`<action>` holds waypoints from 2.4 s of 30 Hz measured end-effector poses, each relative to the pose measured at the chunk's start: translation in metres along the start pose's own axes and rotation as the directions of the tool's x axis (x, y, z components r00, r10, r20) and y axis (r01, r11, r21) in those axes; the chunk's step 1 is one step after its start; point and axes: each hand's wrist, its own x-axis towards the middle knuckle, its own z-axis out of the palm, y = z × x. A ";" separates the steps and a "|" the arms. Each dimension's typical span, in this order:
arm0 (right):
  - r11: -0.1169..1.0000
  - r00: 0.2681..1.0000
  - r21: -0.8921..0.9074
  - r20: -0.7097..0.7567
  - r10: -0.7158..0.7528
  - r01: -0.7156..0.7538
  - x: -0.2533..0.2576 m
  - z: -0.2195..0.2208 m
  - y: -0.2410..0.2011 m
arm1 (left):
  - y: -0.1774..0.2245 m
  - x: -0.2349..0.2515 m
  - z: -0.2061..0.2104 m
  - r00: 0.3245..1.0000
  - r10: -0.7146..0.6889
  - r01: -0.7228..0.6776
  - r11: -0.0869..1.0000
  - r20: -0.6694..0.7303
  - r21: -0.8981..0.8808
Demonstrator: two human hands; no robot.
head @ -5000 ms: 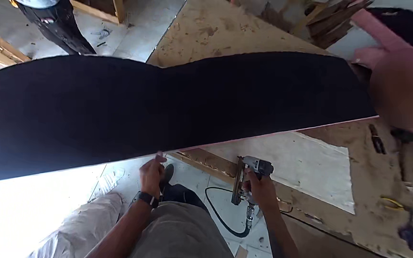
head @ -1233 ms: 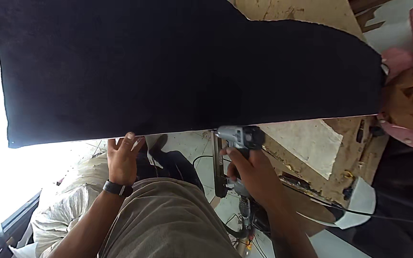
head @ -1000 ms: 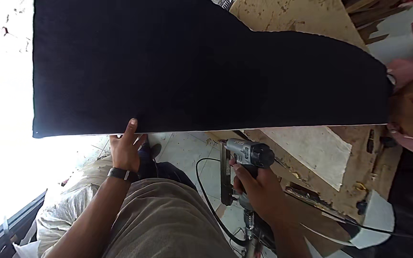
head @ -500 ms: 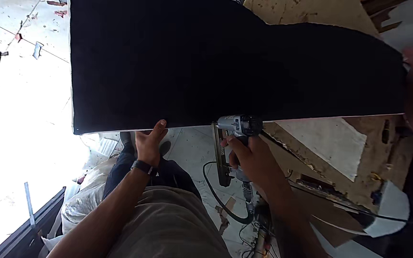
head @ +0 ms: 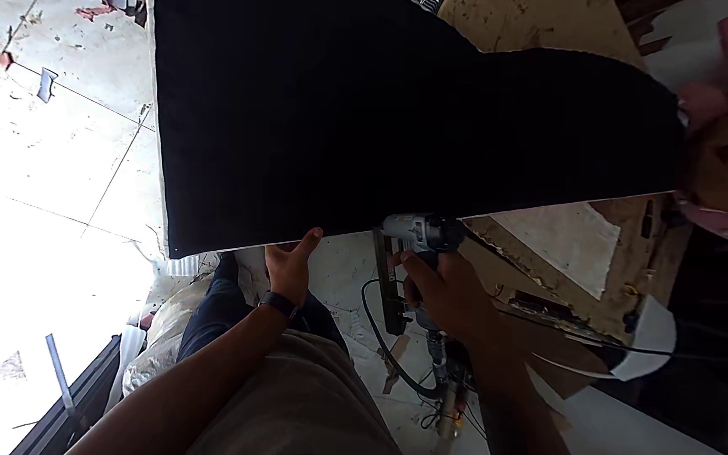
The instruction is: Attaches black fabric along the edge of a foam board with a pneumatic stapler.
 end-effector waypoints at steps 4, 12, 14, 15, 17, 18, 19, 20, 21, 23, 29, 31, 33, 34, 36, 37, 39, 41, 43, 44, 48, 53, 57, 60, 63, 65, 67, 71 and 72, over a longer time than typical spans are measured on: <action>0.999 1.000 -0.051 0.014 0.011 -0.010 -0.004 0.014 -0.011 | -0.001 0.000 -0.002 1.000 0.004 -0.004 1.000 0.028 -0.004; 0.999 0.999 -0.016 0.023 0.033 -0.033 -0.018 0.045 -0.035 | 0.009 -0.004 -0.014 0.997 -0.044 0.038 0.996 0.068 0.076; 0.999 0.998 -0.023 0.031 0.050 -0.049 -0.019 0.046 -0.038 | 0.022 -0.009 -0.030 0.997 -0.035 0.029 0.996 0.074 0.078; 0.998 0.998 -0.022 0.034 0.054 -0.053 -0.019 0.046 -0.039 | 0.031 -0.010 -0.039 0.998 -0.024 0.021 0.999 0.055 0.050; 0.999 0.999 -0.023 0.020 0.049 -0.048 -0.019 0.049 -0.041 | 0.056 -0.009 -0.057 0.999 -0.010 0.009 1.000 -0.031 -0.018; 0.999 0.999 -0.025 0.011 0.045 -0.045 -0.020 0.051 -0.040 | 0.067 -0.007 -0.062 0.996 -0.003 -0.001 0.999 -0.093 -0.042; 0.999 0.999 -0.025 0.000 0.045 -0.045 -0.022 0.054 -0.040 | 0.076 -0.004 -0.064 0.988 0.005 -0.015 0.998 -0.155 -0.063; 0.999 0.999 -0.022 -0.008 0.043 -0.044 -0.025 0.056 -0.040 | 0.082 -0.002 -0.065 0.981 0.016 -0.031 0.997 -0.194 -0.075; 0.999 0.999 -0.014 -0.016 0.041 -0.042 -0.026 0.058 -0.042 | 0.084 0.001 -0.065 0.978 0.038 -0.055 0.996 -0.206 -0.075; 1.000 0.999 0.007 -0.023 0.030 -0.029 -0.028 0.059 -0.045 | 0.080 0.004 -0.068 0.981 0.110 -0.122 0.990 -0.157 -0.069; 0.999 0.999 0.032 0.042 0.015 -0.016 -0.039 0.077 -0.053 | 0.071 0.005 -0.087 0.975 0.215 -0.217 0.976 -0.054 -0.029; 1.000 0.999 -0.015 0.034 0.011 -0.011 -0.040 0.079 -0.052 | 0.067 0.004 -0.091 0.974 0.224 -0.224 0.974 -0.034 -0.018; 1.000 1.000 -0.028 0.026 0.007 -0.006 -0.042 0.081 -0.053 | 0.068 0.003 -0.095 0.975 0.221 -0.221 0.975 -0.006 -0.012; 1.000 1.000 -0.027 0.024 0.004 -0.003 -0.043 0.081 -0.056 | 0.069 0.004 -0.095 0.976 0.218 -0.218 0.976 0.011 -0.008; 1.000 1.000 0.002 0.026 -0.008 0.008 -0.049 0.086 -0.063 | 0.072 0.003 -0.096 0.979 0.202 -0.202 0.979 0.022 -0.008; 1.000 0.999 0.021 0.026 -0.022 0.022 -0.051 0.091 -0.067 | 0.074 0.003 -0.098 0.982 0.190 -0.189 0.982 0.025 -0.006; 0.999 0.999 0.035 0.038 -0.031 0.029 -0.055 0.103 -0.074 | 0.077 0.001 -0.102 0.986 0.163 -0.164 0.987 0.041 0.003; 0.999 0.999 0.028 0.047 -0.015 0.014 -0.058 0.112 -0.077 | 0.079 -0.001 -0.106 0.990 0.127 -0.129 0.991 0.055 0.031; 1.000 0.999 0.029 0.034 -0.002 0.001 -0.059 0.117 -0.083 | 0.086 0.002 -0.107 0.994 0.090 -0.093 0.993 0.060 0.067; 0.999 1.000 0.031 0.028 0.005 -0.006 -0.064 0.119 -0.085 | 0.088 -0.001 -0.109 0.996 0.063 -0.069 0.993 0.063 0.096; 0.999 1.000 0.051 0.009 -0.012 0.011 -0.073 0.136 -0.105 | 0.096 -0.003 -0.113 0.997 0.002 -0.014 0.985 0.071 0.172; 0.999 0.999 0.032 0.023 0.027 -0.028 -0.079 0.140 -0.108 | 0.117 -0.011 -0.143 0.984 -0.037 0.003 0.983 0.175 0.186; 0.997 0.999 0.077 -0.043 0.013 -0.010 -0.091 0.126 -0.103 | 0.157 -0.007 -0.172 0.989 0.013 -0.059 0.950 0.149 0.306; 0.998 0.998 0.061 -0.061 -0.019 0.023 -0.093 0.125 -0.105 | 0.168 0.012 -0.160 0.987 -0.053 -0.019 0.902 0.155 0.431; 0.998 0.999 0.059 -0.006 -0.034 0.034 -0.090 0.139 -0.114 | 0.170 0.020 -0.155 0.976 -0.061 -0.086 0.773 0.208 0.629; 0.997 0.999 0.066 0.018 -0.029 0.028 -0.087 0.153 -0.120 | 0.171 0.023 -0.163 0.967 -0.058 -0.130 0.722 0.247 0.680; 0.999 1.000 0.048 0.024 -0.012 0.011 -0.084 0.163 -0.122 | 0.170 0.021 -0.166 0.965 -0.063 -0.130 0.731 0.256 0.670; 1.000 1.000 -0.008 0.020 0.019 -0.019 -0.084 0.166 -0.126 | 0.171 0.019 -0.167 0.963 -0.079 -0.099 0.781 0.256 0.616; 1.000 0.999 0.001 0.022 0.023 -0.023 -0.086 0.166 -0.128 | 0.171 0.019 -0.167 0.962 -0.085 -0.096 0.789 0.261 0.607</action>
